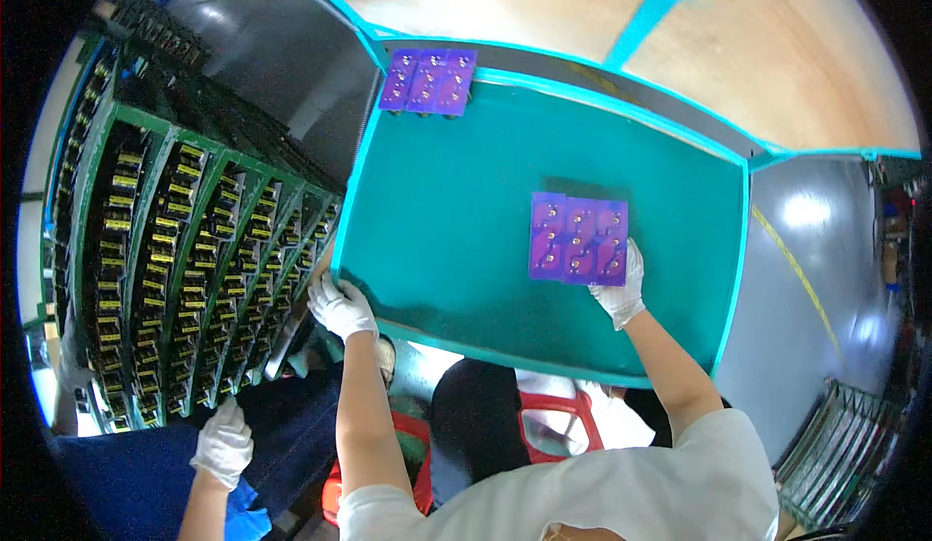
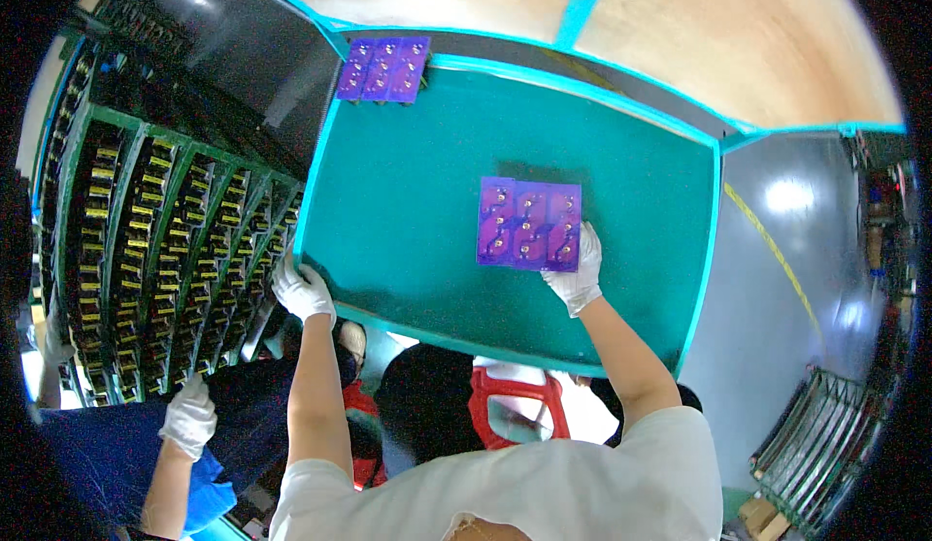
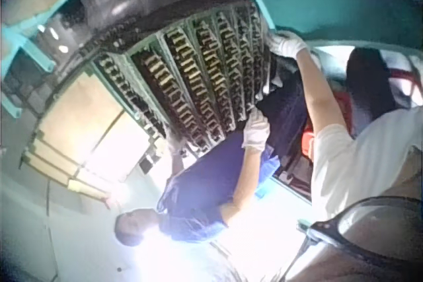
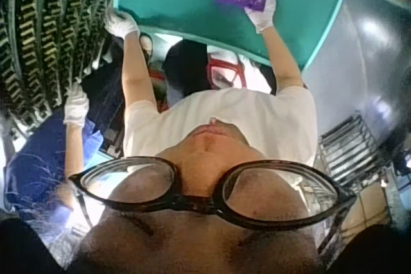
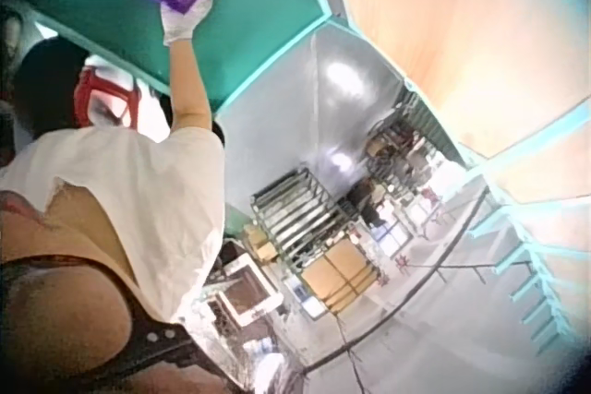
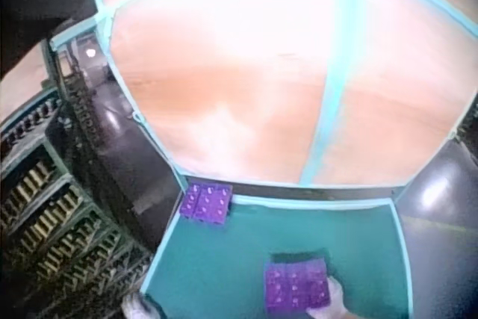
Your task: The person picks up purple circuit boards from a green table, stacks them in their hands, and then hands the stack to a coworker. The person repeats this process of gathering and transferring stacks of boards throughout the clip.
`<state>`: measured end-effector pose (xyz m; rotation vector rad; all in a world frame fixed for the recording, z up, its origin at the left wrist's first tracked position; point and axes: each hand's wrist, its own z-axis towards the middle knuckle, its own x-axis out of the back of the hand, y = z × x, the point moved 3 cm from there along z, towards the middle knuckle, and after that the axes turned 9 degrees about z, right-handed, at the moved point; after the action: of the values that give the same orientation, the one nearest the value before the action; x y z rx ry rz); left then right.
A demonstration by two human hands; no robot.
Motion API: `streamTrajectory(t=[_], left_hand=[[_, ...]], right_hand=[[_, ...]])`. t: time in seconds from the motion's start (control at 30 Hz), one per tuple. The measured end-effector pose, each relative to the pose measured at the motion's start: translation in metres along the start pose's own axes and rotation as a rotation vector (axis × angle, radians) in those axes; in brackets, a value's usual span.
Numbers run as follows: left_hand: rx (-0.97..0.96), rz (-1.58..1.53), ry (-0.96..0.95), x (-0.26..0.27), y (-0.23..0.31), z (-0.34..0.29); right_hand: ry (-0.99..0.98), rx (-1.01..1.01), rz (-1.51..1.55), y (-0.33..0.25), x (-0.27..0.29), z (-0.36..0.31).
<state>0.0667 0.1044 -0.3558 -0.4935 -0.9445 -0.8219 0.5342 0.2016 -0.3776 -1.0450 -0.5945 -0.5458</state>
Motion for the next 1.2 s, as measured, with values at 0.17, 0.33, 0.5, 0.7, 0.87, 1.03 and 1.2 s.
streamTrajectory(t=[0.17, 0.33, 0.5, 0.7, 0.87, 1.03, 1.2], left_hand=[[-0.565, -0.467, -0.21, 0.049, 0.122, -0.032], [-0.902, -0.571, -0.593, 0.066, 0.209, -0.07], [-0.811, -0.621, -0.668, 0.068, 0.249, -0.084], [-0.92, -0.453, -0.552, 0.051, 0.258, -0.084], [-0.87, -0.401, -0.613, 0.046, 0.247, -0.05], [-0.762, -0.417, -0.489, 0.032, 0.228, -0.05], [-0.721, -0.415, -0.432, 0.035, 0.23, -0.05]], right_hand=[[0.026, -0.004, -0.168, -0.01, 0.006, -0.043], [0.027, -0.103, -0.178, -0.01, 0.003, -0.048], [0.013, -0.131, -0.156, -0.002, 0.0, -0.052], [0.018, -0.145, -0.069, 0.003, -0.001, -0.053], [0.0, -0.08, -0.043, -0.022, 0.025, -0.021], [-0.15, -0.109, 0.266, 0.01, 0.035, -0.007], [0.011, -0.456, 0.624, 0.032, 0.026, -0.043]])
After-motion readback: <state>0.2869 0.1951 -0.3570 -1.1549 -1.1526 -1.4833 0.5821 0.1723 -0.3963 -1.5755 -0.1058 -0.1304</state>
